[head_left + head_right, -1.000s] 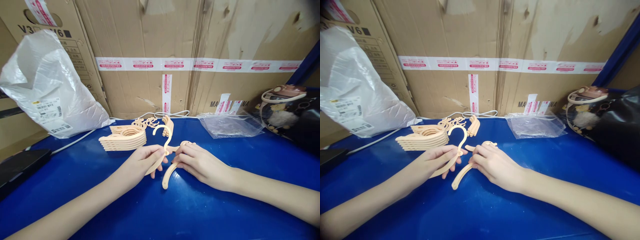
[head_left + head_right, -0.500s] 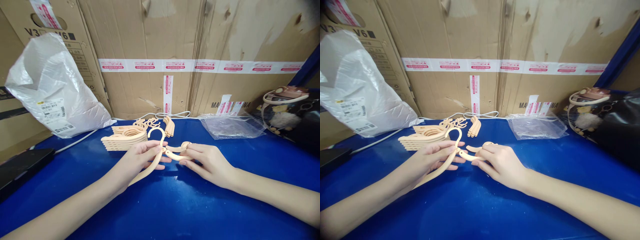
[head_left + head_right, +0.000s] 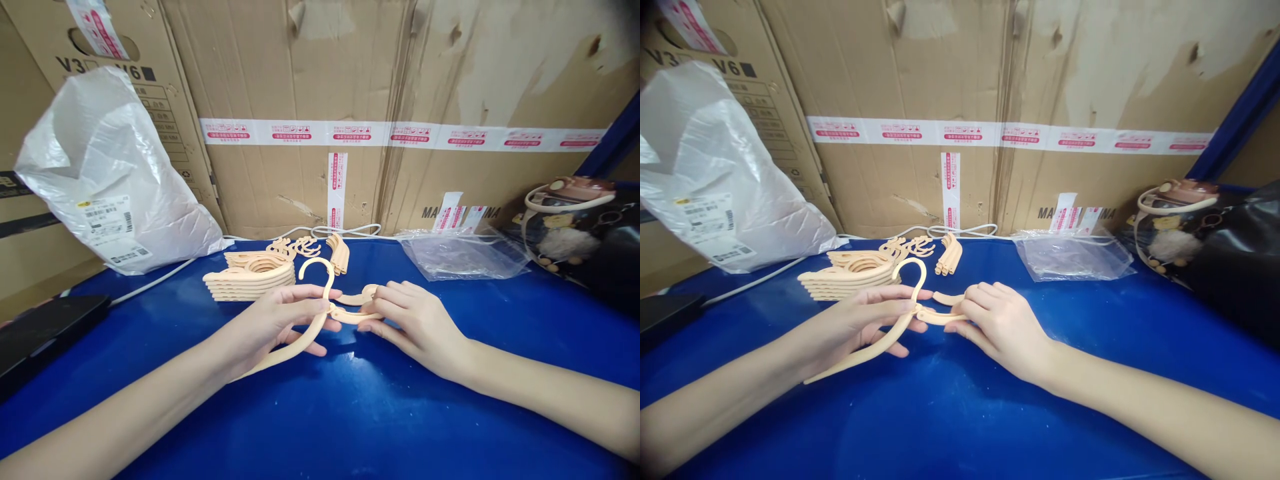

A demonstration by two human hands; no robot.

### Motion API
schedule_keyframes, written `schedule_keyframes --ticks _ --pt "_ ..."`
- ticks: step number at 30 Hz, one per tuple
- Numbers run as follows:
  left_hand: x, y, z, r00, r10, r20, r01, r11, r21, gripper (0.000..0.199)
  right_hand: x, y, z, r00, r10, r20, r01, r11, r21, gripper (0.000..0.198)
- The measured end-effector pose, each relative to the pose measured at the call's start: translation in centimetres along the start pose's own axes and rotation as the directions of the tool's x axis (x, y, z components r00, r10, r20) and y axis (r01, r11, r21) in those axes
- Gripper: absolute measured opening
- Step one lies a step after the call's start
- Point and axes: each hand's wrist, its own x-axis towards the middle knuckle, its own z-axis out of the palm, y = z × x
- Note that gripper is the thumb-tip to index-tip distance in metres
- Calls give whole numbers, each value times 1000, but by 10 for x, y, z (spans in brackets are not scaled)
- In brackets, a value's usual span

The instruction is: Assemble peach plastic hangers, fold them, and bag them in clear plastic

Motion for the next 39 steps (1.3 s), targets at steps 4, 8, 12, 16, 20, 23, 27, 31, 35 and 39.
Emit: schedule_keyframes --ticks 4,8,12,16,20,23,27,31,35,39 --pt "1 0 -3 998 -44 43 46 997 -69 23 0 -1 0 1000 -3 -13 3 999 -45 31" --pt "2 0 -3 996 -71 54 75 994 -75 20 0 -1 0 1000 10 1 -10 996 -85 32" --pt "4 -2 -2 995 -86 42 88 995 -45 20 0 -1 1 999 31 33 -28 995 -93 33" --pt "4 -3 1 996 -94 5 94 995 -31 20 0 -1 1 999 28 45 -23 995 -94 33" --pt "2 -2 4 996 -85 -38 84 996 -24 19 0 -2 0 999 25 38 -21 994 -104 33" --pt "1 -1 4 997 -64 -32 63 998 -25 19 1 -3 -1 1000 -1 24 3 994 -112 33" --pt "2 0 4 998 -59 -33 58 998 -30 18 1 -3 -1 999 -33 2 33 993 -116 33" --pt "1 0 5 998 -58 -39 57 998 -21 16 1 -3 1 998 -56 7 56 992 -111 35" --pt "0 1 5 997 -58 -54 58 998 3 15 0 -2 1 997 -81 -6 80 990 -113 38" --pt "0 0 5 998 -34 -43 35 999 20 17 0 -3 0 995 -101 -18 98 991 -95 38"
